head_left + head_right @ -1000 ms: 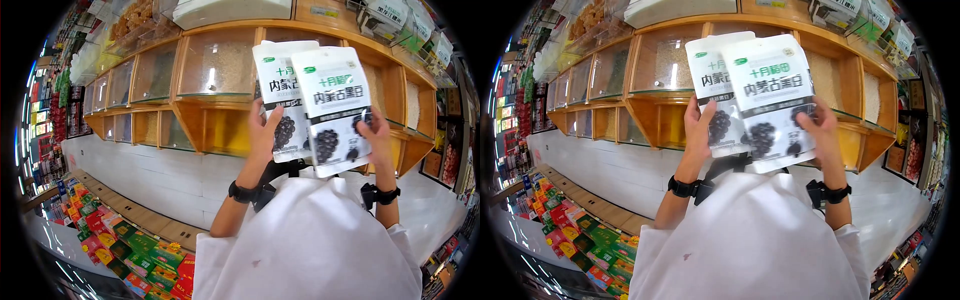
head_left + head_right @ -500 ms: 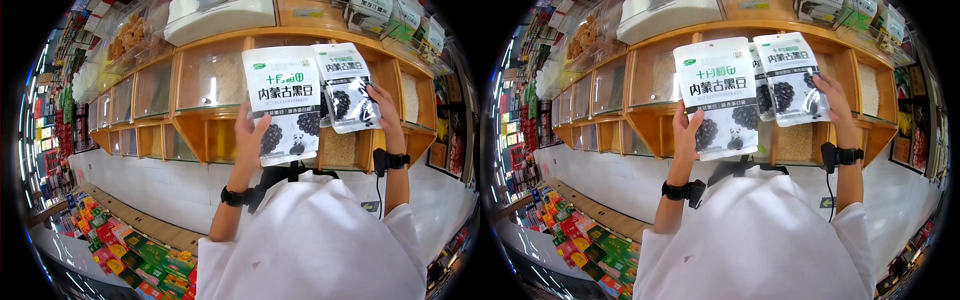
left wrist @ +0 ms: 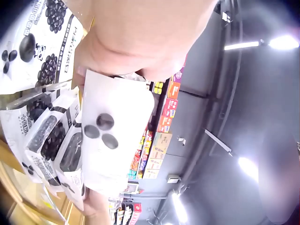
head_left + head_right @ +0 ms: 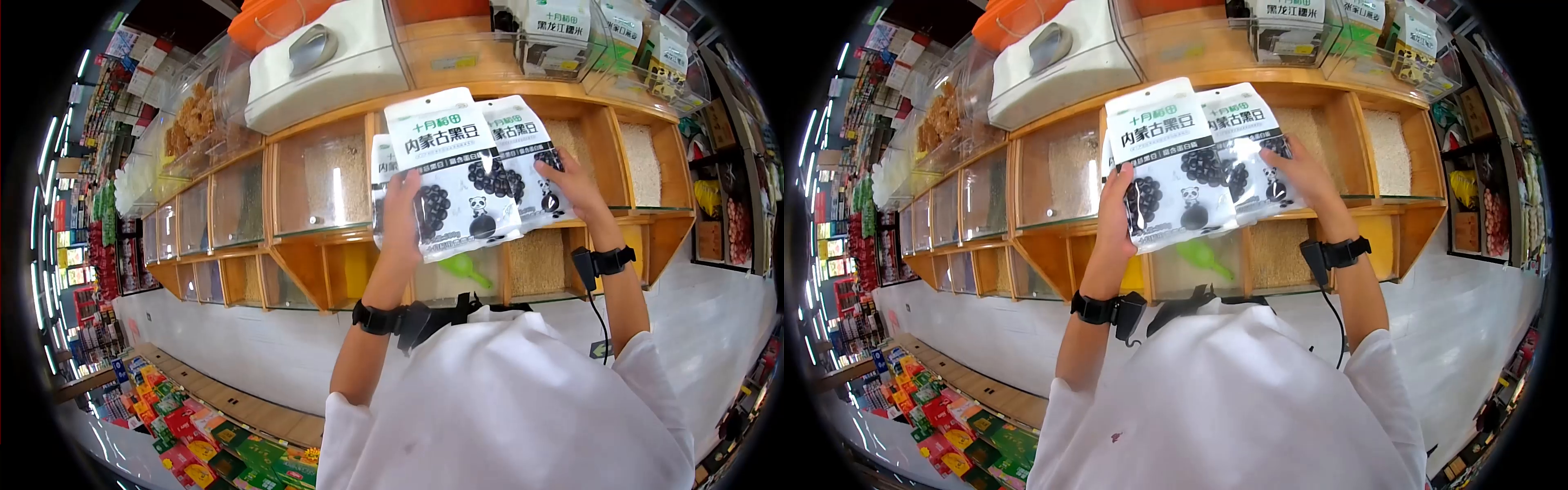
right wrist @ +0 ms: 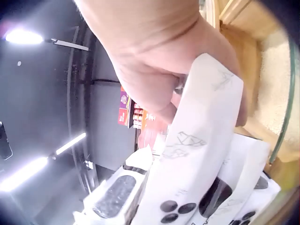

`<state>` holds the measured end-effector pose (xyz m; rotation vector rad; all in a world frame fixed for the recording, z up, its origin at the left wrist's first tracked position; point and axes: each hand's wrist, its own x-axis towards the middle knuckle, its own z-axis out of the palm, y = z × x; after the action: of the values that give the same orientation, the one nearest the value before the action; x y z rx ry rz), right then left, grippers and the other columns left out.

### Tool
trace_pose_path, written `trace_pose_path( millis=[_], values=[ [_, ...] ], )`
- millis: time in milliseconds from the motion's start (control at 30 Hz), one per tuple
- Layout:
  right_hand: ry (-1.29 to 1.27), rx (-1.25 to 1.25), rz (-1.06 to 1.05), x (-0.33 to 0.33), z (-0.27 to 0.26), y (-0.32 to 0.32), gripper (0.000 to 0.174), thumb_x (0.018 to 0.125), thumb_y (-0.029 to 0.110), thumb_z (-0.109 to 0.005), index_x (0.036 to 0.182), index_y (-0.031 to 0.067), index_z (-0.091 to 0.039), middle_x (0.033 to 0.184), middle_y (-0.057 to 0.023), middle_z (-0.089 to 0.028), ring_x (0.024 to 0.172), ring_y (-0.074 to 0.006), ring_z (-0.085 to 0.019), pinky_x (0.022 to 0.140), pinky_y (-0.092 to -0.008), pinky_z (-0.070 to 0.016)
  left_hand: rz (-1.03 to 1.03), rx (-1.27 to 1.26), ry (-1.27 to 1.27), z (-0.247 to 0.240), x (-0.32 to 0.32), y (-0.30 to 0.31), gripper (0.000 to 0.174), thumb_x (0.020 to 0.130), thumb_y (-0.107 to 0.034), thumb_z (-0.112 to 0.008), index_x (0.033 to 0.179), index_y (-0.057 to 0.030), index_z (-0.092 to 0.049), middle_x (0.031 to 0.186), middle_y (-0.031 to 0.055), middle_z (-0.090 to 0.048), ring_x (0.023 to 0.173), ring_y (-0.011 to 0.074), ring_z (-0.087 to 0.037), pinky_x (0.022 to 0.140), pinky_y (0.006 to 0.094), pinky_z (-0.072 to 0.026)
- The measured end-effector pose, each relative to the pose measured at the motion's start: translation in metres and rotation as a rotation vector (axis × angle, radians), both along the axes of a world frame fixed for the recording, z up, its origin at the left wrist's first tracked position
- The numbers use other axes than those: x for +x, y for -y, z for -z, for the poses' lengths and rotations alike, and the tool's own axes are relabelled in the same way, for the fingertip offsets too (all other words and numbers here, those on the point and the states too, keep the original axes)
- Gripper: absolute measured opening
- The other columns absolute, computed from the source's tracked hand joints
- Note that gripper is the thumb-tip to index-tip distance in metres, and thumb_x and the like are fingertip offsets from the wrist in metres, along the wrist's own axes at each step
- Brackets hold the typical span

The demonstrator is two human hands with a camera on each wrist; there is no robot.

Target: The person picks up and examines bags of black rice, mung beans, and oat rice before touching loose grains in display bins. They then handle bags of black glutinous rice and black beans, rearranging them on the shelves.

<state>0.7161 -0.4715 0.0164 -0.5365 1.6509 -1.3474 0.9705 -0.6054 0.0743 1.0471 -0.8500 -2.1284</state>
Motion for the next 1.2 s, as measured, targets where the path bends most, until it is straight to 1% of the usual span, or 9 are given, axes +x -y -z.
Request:
trace_pose_path(
  millis=[133,200,233,300,333,467,633,833,1200],
  values=[
    [-0.009,0.048,-0.017,-0.003,0.007,0.0,0.046,0.091,0.022,-0.067,0.125,-0.0028,-0.048,0.11,-0.0101,-0.062,0.1,-0.0159,-0.056,0.089,-0.0282,-0.0442,0.095,0.076,-0.062,0.013,0.0,0.003,0.033,0.096,-0.029,-0.056,0.116,-0.0036,-0.05,0.088,0.0066,-0.065,0.06,0.0168,-0.064,0.054,0.029,-0.0555],
    [0.068,-0.021,0.047,0.001,0.013,0.002,0.045,0.098,0.035,-0.055,0.124,-0.0017,-0.051,0.114,-0.0092,-0.061,0.104,-0.0167,-0.054,0.093,-0.0283,-0.0404,0.009,-0.283,0.228,0.047,-0.013,-0.005,0.04,0.096,-0.032,-0.057,0.121,-0.0022,-0.049,0.106,0.0114,-0.06,0.09,0.0214,-0.061,0.081,0.0307,-0.0496],
    [0.188,-0.066,0.053,0.005,0.012,0.002,0.048,0.098,0.039,-0.054,0.125,-0.0009,-0.05,0.116,-0.0091,-0.06,0.107,-0.0165,-0.053,0.095,-0.028,-0.0395,0.039,-0.13,0.088,0.034,-0.023,-0.014,0.042,0.097,-0.032,-0.054,0.123,0.0017,-0.048,0.116,0.0158,-0.054,0.107,0.0277,-0.053,0.096,0.0363,-0.0396],
    [0.164,-0.033,0.033,0.007,0.0,0.008,0.054,0.097,0.044,-0.053,0.127,0.0001,-0.05,0.119,-0.0084,-0.059,0.111,-0.0155,-0.051,0.097,-0.028,-0.0383,0.001,-0.659,0.698,0.084,-0.04,-0.01,0.043,0.096,-0.028,-0.053,0.118,0.0083,-0.047,0.121,0.0269,-0.053,0.118,0.0405,-0.046,0.102,0.0479,-0.0326],
    [0.019,0.033,0.03,0.01,-0.009,0.012,0.055,0.097,0.046,-0.054,0.128,0.0004,-0.049,0.12,-0.0077,-0.058,0.112,-0.0147,-0.051,0.098,-0.0284,-0.0379,0.14,-0.634,0.677,0.062,-0.043,-0.006,0.043,0.094,-0.026,-0.056,0.119,0.0075,-0.047,0.128,0.0314,-0.05,0.121,0.043,-0.047,0.102,0.047,-0.035],
    [0.251,-0.012,0.005,0.008,-0.001,0.015,0.054,0.096,0.041,-0.058,0.127,-0.0022,-0.046,0.116,-0.0103,-0.058,0.101,-0.0138,-0.058,0.088,-0.0277,-0.0465,0.176,-0.279,0.202,0.06,-0.066,-0.017,0.062,0.093,-0.023,-0.059,0.142,-0.0002,-0.029,0.128,0.0175,-0.053,0.115,0.0223,-0.053,0.097,0.0318,-0.0417],
    [0.204,-0.104,-0.044,0.019,-0.016,0.016,0.047,0.086,0.014,-0.072,0.121,-0.004,-0.047,0.108,-0.0123,-0.061,0.095,-0.0167,-0.061,0.079,-0.0279,-0.0521,0.161,-0.354,0.138,0.044,-0.07,-0.019,0.053,0.091,-0.017,-0.062,0.133,0.0033,-0.038,0.124,0.0157,-0.054,0.113,0.0192,-0.053,0.095,0.0302,-0.0436],
    [0.056,-0.32,0.101,0.033,-0.039,-0.004,0.076,0.072,0.004,-0.079,0.137,0.0006,-0.04,0.122,-0.012,-0.058,0.109,-0.0202,-0.058,0.092,-0.0309,-0.0486,0.025,-1.008,0.279,0.015,-0.063,-0.028,0.081,0.082,-0.013,-0.068,0.146,0.0045,-0.021,0.142,0.0248,-0.033,0.133,0.0351,-0.034,0.111,0.0415,-0.0277],
    [-0.385,-0.466,-0.119,0.017,-0.026,0.01,0.092,0.06,0.005,-0.084,0.135,0.0049,-0.031,0.126,-0.0115,-0.049,0.119,-0.0225,-0.052,0.096,-0.0357,-0.0477,0.192,-1.329,0.057,0.029,-0.042,0.01,0.116,0.069,-0.013,-0.074,0.152,-0.0013,0.006,0.153,0.024,-0.012,0.142,0.0379,-0.018,0.115,0.0458,-0.0207]
  ],
)
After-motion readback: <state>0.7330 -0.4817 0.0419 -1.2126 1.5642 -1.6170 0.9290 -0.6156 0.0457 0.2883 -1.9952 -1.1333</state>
